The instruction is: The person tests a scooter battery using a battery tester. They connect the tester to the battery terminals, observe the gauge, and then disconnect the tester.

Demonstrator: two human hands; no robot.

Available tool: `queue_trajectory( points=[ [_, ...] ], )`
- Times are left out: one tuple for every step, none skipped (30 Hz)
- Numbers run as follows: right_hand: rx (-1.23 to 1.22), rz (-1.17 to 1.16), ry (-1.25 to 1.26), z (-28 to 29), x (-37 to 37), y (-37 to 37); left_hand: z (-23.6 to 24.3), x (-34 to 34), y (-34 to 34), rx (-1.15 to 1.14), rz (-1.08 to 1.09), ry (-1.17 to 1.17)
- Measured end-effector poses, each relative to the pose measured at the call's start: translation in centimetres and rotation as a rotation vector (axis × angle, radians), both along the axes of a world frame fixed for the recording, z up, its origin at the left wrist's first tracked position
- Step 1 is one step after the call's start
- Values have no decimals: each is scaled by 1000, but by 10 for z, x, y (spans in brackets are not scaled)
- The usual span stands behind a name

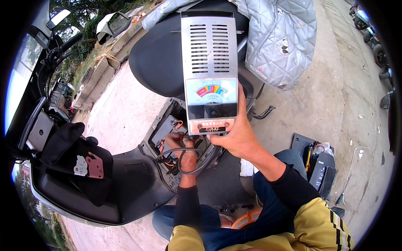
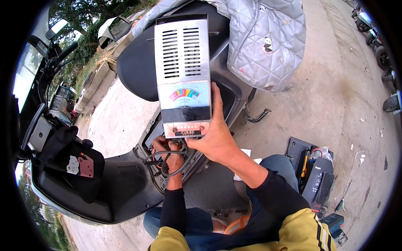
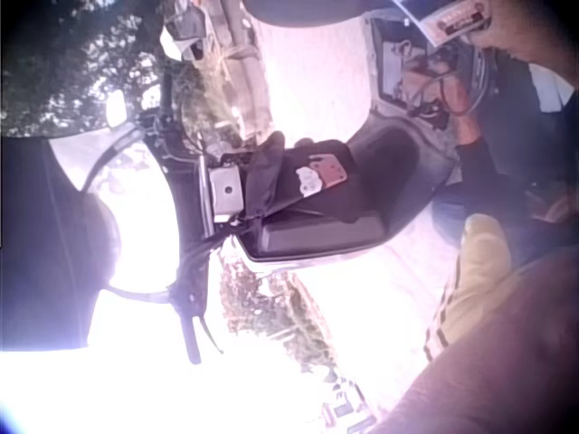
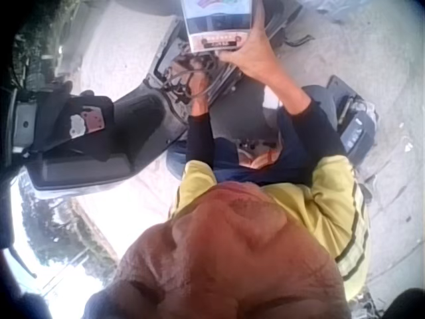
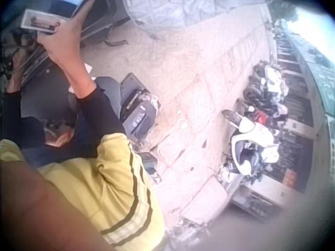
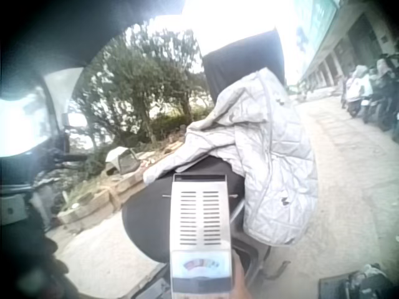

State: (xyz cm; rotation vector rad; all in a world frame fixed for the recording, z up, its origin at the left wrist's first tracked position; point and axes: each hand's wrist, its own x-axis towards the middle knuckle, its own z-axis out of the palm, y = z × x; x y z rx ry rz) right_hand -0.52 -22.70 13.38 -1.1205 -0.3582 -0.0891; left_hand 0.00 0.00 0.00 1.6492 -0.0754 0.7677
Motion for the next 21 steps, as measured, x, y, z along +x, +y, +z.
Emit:
queue_trajectory(
  points=[
    [0,1,3,1,0,0,0,0,1,16,10,-9],
    [0,2,6,1,0,1,-1,0,2,32,20,-18],
    [-6,-3,3,1,-1,0,-3,1,2,42,28,-9],
    [-11,-8,-1,0,-1,0,-5,1,3,53,37,0],
    [-16,-13,-5,0,-1,-1,-6,1,4,64,46,9],
    [-11,-8,-1,1,-1,-1,-7,1,5,80,53,6],
    [-5,-3,2,1,-1,-1,-7,2,5,97,59,3],
    [0,2,6,1,-1,-1,-8,2,5,113,66,0],
    [-1,0,5,1,-1,-2,-8,2,5,101,61,1],
    [-2,-1,4,1,-1,-2,-9,3,5,89,56,3],
    [-3,-3,4,1,-1,-2,-9,3,5,76,50,4],
    [-3,-10,-5,0,-1,-1,-9,3,5,73,49,-2],
    [-3,-16,-14,-1,0,0,-8,3,5,70,48,-7],
    [-3,-23,-23,-2,1,1,-8,3,5,67,46,-13],
    [-1,-21,-19,-2,1,1,-8,3,5,64,44,-11],
    [1,-19,-14,-1,0,1,-7,3,4,61,42,-8],
    [3,-18,-9,0,0,1,-7,3,4,58,39,-6],
    [12,-7,-3,2,-1,1,-5,3,3,44,29,-19],
    [21,3,3,5,-2,0,-3,3,2,29,18,-32],
    [30,13,9,6,-2,0,-2,3,2,14,8,-45],
    [34,13,0,5,-2,0,-3,3,2,37,24,-32]
  ],
)
